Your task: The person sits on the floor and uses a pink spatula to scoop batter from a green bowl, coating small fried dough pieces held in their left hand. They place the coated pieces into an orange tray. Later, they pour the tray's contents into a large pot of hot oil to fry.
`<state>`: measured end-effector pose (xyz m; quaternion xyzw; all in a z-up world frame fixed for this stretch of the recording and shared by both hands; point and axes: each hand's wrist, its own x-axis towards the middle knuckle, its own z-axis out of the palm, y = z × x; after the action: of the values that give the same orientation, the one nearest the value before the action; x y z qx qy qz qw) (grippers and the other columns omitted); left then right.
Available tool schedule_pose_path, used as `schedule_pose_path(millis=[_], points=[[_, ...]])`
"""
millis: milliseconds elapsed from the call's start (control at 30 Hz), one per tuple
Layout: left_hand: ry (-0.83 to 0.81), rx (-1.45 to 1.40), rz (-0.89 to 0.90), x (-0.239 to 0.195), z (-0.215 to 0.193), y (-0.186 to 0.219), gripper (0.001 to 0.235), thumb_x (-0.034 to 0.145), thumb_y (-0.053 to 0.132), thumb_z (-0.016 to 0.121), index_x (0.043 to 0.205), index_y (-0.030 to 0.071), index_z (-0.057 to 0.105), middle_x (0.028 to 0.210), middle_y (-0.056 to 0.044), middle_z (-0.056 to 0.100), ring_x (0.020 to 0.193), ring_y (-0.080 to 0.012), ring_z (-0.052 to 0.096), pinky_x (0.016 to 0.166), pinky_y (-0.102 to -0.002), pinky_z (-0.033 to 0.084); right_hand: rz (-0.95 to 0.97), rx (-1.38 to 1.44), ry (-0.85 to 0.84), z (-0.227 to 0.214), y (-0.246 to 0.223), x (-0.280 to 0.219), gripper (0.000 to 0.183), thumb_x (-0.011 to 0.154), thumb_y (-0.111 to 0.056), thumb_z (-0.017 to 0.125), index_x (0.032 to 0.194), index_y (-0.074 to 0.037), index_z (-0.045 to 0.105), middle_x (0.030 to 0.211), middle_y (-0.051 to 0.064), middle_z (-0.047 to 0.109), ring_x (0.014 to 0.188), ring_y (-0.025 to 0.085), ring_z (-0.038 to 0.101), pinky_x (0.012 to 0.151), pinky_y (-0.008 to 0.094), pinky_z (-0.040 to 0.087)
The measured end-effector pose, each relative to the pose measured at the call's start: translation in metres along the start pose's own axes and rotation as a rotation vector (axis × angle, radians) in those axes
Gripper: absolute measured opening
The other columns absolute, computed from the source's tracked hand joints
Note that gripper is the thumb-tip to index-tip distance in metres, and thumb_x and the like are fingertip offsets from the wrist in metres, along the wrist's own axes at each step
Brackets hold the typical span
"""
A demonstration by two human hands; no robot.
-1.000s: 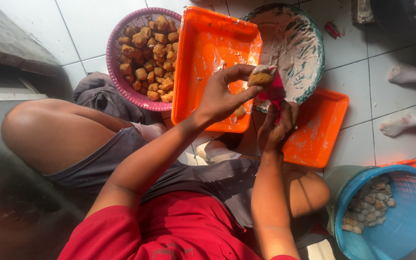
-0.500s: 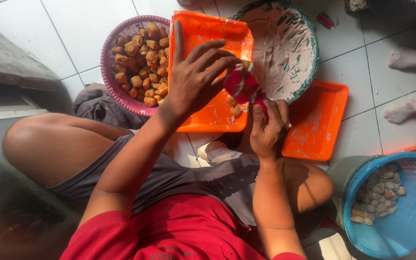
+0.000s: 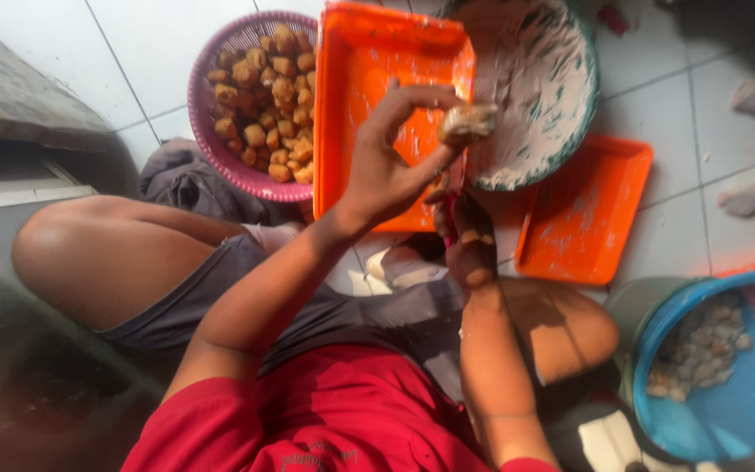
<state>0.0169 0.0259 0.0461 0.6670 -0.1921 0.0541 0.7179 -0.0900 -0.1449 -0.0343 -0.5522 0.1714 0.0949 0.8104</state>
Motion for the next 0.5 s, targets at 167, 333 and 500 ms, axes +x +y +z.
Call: schedule_pose_path(millis=[167,333,500], points=[[-0.15,-0.142,-0.097,-0.02,-0.018,-0.043,0.039,0.102,0.0,0.075,0.137,0.004,0.059,0.13,-0.01,0.065,0.128,-0.022,0.062,0.117,-0.032,0.044,-0.081,0.191,0.19,-0.043,-0.008,-0.008,0.044,0.112,-0.043,0.054,0.117,0.0,0.062,0.087,-0.001,0.052,0.074,0.006,0.044,0.062,0.02,0.03],[-0.304,0.248,-0.115,-0.071,-0.007,-0.119,0.034,0.087,0.004,0.074,0.118,0.003,0.061,0.113,-0.014,0.068,0.108,-0.0343,0.068,0.095,-0.039,0.054,-0.17,0.239,0.232,-0.071,-0.033,-0.012,0.045,0.114,-0.048,0.051,0.118,-0.004,0.058,0.087,0.0,0.046,0.072,0.011,0.039,0.062,0.025,0.034],[-0.494,0.494,-0.249,-0.118,0.015,-0.174,0.028,0.08,0.011,0.077,0.105,0.011,0.065,0.098,-0.01,0.066,0.096,-0.0346,0.064,0.084,-0.045,0.052,-0.155,0.265,0.276,-0.085,-0.038,-0.004,0.049,0.112,-0.052,0.049,0.119,-0.003,0.058,0.086,0.001,0.046,0.07,0.012,0.038,0.061,0.026,0.033]])
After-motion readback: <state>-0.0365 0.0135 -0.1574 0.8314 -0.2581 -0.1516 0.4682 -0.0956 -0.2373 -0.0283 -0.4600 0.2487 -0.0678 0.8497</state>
